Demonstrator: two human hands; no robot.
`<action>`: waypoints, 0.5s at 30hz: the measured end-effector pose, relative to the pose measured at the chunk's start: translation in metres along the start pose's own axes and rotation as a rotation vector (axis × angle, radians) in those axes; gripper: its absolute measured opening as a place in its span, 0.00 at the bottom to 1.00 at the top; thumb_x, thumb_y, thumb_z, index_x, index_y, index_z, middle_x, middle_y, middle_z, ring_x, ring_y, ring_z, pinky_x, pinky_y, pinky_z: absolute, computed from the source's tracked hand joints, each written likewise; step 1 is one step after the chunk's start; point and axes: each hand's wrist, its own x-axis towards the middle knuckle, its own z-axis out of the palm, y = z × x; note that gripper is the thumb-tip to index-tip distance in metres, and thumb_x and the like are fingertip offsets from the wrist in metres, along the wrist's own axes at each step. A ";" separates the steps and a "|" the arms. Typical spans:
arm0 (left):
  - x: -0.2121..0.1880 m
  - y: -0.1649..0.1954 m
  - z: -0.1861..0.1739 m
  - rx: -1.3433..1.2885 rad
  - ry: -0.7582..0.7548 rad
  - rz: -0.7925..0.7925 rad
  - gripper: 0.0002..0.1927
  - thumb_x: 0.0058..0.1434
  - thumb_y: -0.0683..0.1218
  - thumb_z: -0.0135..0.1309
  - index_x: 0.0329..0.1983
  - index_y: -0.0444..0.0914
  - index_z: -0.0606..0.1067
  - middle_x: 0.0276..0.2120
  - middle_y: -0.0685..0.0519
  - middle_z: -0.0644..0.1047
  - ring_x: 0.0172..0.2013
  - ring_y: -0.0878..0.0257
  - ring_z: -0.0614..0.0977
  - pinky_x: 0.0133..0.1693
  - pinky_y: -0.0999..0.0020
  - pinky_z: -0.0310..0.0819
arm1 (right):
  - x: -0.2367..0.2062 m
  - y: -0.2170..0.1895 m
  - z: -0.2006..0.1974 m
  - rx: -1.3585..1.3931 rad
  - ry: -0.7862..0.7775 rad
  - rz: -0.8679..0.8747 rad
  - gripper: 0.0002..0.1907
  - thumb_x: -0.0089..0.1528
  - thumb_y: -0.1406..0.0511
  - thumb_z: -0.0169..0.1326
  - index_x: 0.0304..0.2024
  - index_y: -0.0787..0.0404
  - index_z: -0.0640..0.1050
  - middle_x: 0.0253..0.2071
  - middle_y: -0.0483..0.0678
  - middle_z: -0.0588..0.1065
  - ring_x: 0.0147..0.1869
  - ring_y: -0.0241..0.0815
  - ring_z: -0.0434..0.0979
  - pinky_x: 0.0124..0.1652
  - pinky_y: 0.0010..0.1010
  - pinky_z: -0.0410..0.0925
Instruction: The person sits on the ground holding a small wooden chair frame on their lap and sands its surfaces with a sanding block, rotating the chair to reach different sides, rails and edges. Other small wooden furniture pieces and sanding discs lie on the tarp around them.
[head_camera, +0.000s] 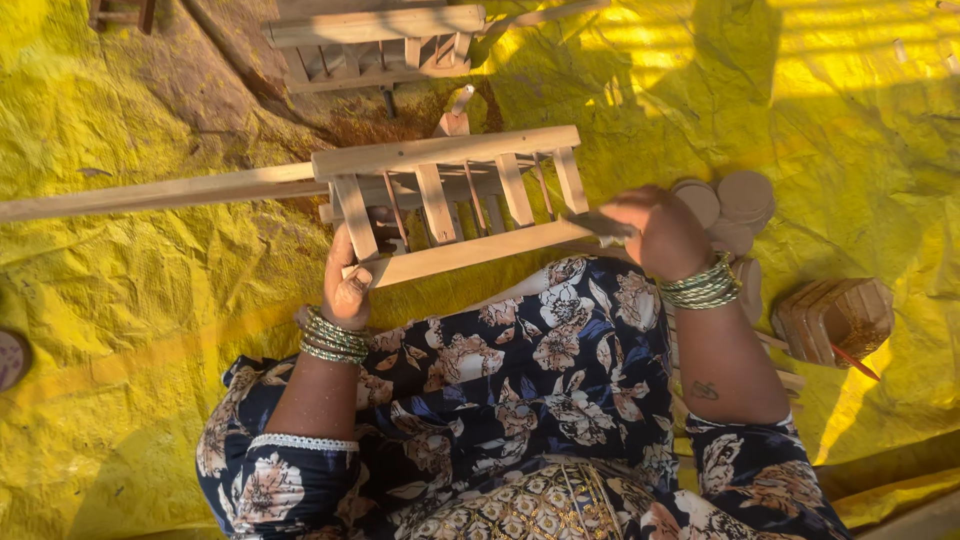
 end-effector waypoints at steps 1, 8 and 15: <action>-0.001 0.002 0.002 -0.023 0.022 -0.011 0.51 0.61 0.72 0.59 0.73 0.32 0.62 0.61 0.48 0.74 0.59 0.57 0.78 0.62 0.58 0.73 | 0.005 -0.004 0.002 -0.029 0.116 -0.038 0.16 0.58 0.73 0.58 0.47 0.55 0.84 0.41 0.47 0.80 0.44 0.49 0.79 0.44 0.40 0.72; 0.001 0.009 0.007 -0.070 0.041 -0.020 0.52 0.59 0.71 0.61 0.73 0.33 0.61 0.62 0.49 0.72 0.61 0.57 0.76 0.63 0.56 0.72 | 0.069 -0.007 0.033 -0.120 0.492 -0.228 0.22 0.50 0.78 0.55 0.45 0.55 0.84 0.45 0.48 0.80 0.47 0.52 0.79 0.46 0.42 0.73; 0.005 0.005 0.008 -0.053 0.045 -0.109 0.52 0.57 0.73 0.62 0.71 0.33 0.64 0.60 0.48 0.74 0.59 0.57 0.78 0.61 0.58 0.73 | 0.051 0.074 0.055 -0.136 0.535 -0.031 0.20 0.52 0.76 0.56 0.44 0.55 0.85 0.46 0.52 0.79 0.48 0.55 0.79 0.46 0.41 0.74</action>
